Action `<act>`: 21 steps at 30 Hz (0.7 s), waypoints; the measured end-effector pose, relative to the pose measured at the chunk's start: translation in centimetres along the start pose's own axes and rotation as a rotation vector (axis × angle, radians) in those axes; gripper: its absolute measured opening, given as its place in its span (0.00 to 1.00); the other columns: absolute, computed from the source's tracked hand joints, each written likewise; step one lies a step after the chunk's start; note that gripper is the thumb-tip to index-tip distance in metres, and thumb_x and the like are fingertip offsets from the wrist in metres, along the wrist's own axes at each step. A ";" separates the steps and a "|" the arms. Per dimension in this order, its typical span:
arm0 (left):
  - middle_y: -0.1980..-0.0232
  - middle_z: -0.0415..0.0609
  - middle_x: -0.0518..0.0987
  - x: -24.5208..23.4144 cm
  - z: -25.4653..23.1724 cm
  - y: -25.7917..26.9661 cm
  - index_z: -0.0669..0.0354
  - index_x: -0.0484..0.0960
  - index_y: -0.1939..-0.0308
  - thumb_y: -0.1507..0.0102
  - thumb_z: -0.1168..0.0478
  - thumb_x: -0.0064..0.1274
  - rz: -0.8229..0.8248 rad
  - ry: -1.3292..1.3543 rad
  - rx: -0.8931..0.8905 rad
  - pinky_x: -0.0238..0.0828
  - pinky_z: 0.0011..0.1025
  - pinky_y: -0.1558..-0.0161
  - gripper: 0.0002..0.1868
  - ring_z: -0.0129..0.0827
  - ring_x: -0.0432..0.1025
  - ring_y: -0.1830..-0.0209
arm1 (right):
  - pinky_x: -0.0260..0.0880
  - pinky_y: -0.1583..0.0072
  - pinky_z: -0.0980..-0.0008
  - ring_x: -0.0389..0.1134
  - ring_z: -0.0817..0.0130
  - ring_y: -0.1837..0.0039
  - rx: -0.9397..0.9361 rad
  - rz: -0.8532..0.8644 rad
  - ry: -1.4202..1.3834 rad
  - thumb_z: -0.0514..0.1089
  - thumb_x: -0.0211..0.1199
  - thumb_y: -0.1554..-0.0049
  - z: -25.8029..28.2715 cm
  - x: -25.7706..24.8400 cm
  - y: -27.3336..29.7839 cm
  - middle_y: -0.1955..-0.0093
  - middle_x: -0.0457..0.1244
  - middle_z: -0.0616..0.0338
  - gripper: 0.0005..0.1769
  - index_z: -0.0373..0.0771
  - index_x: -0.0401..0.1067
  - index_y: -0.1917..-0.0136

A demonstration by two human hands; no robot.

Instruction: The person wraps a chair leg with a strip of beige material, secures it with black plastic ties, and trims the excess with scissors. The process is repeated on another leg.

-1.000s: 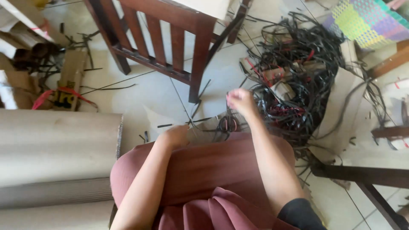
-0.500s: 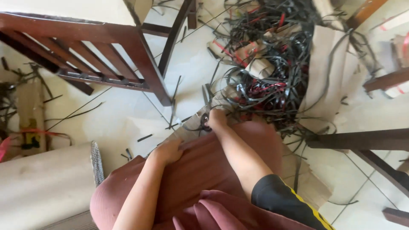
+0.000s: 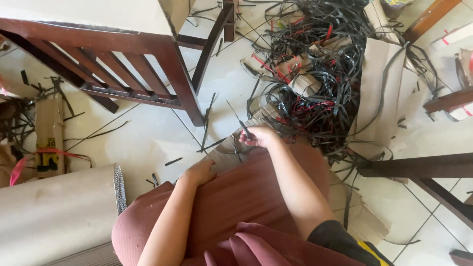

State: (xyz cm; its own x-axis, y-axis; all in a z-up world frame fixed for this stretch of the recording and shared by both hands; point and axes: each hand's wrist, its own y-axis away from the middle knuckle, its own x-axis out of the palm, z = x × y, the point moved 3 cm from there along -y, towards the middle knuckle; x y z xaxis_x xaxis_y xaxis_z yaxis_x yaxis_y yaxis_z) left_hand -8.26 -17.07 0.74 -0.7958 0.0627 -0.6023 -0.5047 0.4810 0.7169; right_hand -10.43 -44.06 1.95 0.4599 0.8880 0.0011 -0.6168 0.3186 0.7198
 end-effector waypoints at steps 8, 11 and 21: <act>0.28 0.42 0.74 0.7 1.8 -1.2 0.37 0.65 0.24 0.35 0.45 0.47 -0.020 0.031 -0.020 0.64 0.43 0.28 0.33 0.38 0.64 0.25 | 0.77 0.74 0.65 0.64 0.70 0.75 -0.384 -0.128 -0.030 0.53 0.78 0.47 1.0 -5.2 6.9 0.75 0.61 0.54 0.27 0.26 0.71 0.58; 0.28 0.48 0.75 -0.7 1.1 1.3 0.43 0.64 0.23 0.34 0.48 0.48 0.007 0.081 -0.006 0.63 0.46 0.27 0.34 0.42 0.65 0.25 | 0.74 0.77 0.70 0.66 0.64 0.79 -0.553 -0.439 0.045 0.51 0.77 0.48 2.4 -10.6 11.3 0.78 0.63 0.49 0.19 0.32 0.77 0.60; 0.32 0.44 0.79 1.4 2.5 -2.0 0.38 0.67 0.27 0.35 0.50 0.52 0.040 -0.035 0.089 0.68 0.33 0.32 0.31 0.36 0.74 0.31 | 0.69 0.54 0.51 0.72 0.49 0.55 -0.482 -1.293 0.289 0.62 0.78 0.52 -2.8 -38.7 3.4 0.60 0.70 0.54 0.25 0.45 0.70 0.61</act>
State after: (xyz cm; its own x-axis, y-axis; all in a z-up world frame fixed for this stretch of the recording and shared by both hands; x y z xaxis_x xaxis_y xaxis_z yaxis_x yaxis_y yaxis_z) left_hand -7.51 -15.73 -2.42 -0.8021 0.1129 -0.5864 -0.4397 0.5529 0.7078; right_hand -32.06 -76.42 2.42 0.7523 -0.0982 -0.6514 -0.0475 0.9782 -0.2024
